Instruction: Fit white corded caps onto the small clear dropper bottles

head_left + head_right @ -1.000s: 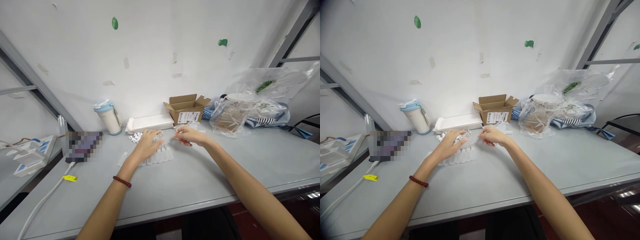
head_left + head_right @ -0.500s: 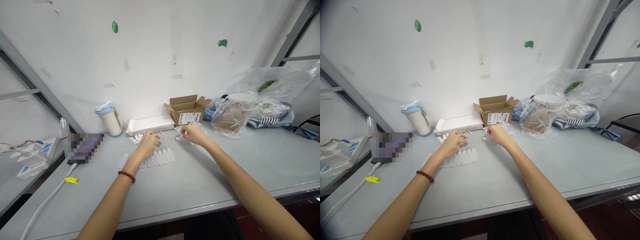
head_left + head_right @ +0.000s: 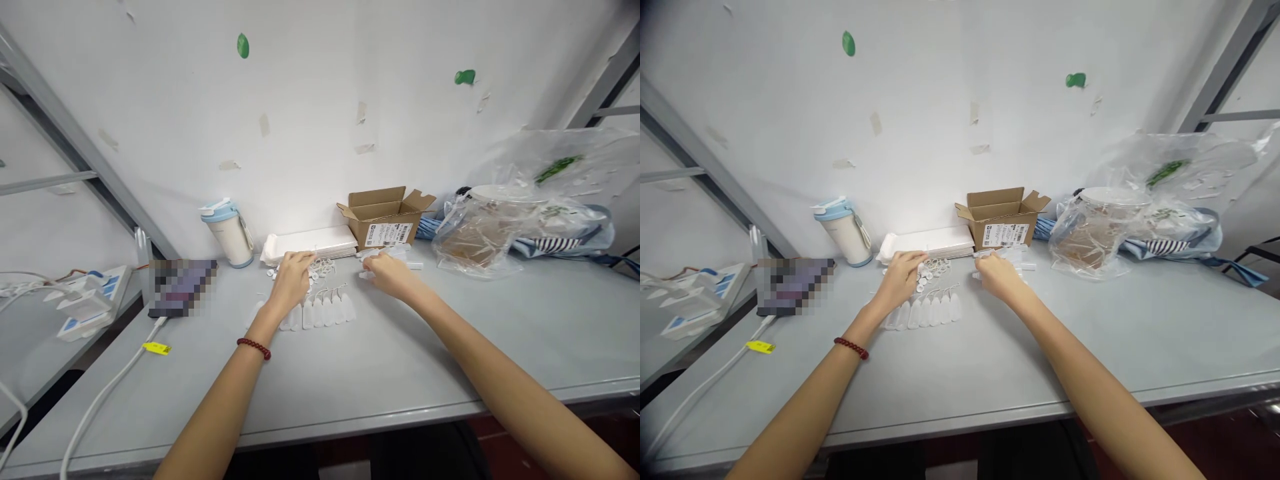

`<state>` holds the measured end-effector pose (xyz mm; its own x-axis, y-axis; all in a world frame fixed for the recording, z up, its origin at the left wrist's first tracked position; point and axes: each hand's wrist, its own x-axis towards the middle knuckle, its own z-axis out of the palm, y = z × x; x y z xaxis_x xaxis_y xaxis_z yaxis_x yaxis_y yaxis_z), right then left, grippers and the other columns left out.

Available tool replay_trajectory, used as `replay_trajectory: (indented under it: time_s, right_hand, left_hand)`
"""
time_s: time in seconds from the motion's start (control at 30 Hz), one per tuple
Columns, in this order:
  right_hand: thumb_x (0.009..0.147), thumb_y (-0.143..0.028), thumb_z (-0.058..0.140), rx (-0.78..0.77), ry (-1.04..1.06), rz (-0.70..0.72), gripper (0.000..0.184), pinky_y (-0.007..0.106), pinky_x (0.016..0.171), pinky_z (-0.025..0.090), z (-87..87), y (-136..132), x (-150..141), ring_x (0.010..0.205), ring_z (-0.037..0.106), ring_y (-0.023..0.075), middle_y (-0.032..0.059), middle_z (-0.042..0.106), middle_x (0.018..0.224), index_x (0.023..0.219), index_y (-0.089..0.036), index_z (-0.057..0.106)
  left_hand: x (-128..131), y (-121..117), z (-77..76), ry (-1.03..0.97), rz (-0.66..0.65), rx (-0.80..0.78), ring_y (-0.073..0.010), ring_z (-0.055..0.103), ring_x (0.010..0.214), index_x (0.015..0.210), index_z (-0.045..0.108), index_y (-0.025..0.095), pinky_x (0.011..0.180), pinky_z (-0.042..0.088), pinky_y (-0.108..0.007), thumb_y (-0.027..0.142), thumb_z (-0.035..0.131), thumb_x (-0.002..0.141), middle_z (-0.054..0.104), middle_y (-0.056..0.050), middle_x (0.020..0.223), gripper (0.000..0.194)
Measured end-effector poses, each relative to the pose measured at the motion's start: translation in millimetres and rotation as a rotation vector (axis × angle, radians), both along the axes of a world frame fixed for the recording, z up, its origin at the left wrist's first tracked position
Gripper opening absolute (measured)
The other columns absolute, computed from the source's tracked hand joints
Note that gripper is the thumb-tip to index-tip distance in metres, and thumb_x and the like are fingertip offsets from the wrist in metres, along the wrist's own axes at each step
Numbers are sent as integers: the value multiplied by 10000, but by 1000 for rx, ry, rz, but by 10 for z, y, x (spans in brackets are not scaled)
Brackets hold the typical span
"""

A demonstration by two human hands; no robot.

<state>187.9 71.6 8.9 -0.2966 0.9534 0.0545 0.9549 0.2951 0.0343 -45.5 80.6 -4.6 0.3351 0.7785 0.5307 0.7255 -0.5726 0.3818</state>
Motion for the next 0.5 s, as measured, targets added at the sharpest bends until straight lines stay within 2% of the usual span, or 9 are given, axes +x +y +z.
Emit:
replay_trajectory:
  time_s: [0.07, 0.17, 0.3, 0.4, 0.5]
  right_hand:
    - [742, 2, 492, 1, -4, 11, 295, 298, 637, 388, -6, -10, -20, 1003, 548, 294, 166, 646, 998, 981, -128, 606]
    - [756, -9, 486, 18, 26, 7, 297, 305, 674, 404, -6, -22, -39, 1042, 533, 297, 171, 641, 1014, 1005, -128, 596]
    - [796, -118, 517, 136, 354, 108, 258, 309, 782, 421, 3, -58, -102, 1067, 519, 256, 130, 610, 1096, 1048, -151, 561]
    - [802, -191, 543, 209, 613, 211, 200, 311, 819, 420, -4, -103, -187, 986, 543, 221, 89, 622, 1020, 1000, -173, 557]
    - [798, -209, 547, 230, 733, 271, 171, 312, 803, 424, -30, -136, -256, 918, 557, 202, 83, 620, 956, 963, -167, 560]
  left_hand:
    - [-35, 4, 32, -190, 29, -15, -218, 475, 1119, 1112, 656, 190, 986, 385, -410, 60, 367, 788, 619, -66, 1181, 454]
    - [-56, -6, 78, -536, 8, -154, -216, 511, 1133, 1094, 666, 188, 957, 408, -383, 109, 427, 775, 597, -69, 1227, 406]
    - [25, -86, 138, -961, -71, -422, -239, 527, 1153, 1023, 697, 181, 991, 370, -377, 239, 611, 728, 626, -80, 1202, 312]
    - [135, -169, 177, -1153, -187, -569, -263, 515, 1184, 968, 713, 169, 998, 365, -381, 306, 678, 704, 624, -99, 1207, 299]
    - [220, -236, 190, -1224, -277, -648, -263, 528, 1176, 960, 713, 175, 995, 375, -379, 306, 665, 731, 605, -97, 1235, 269]
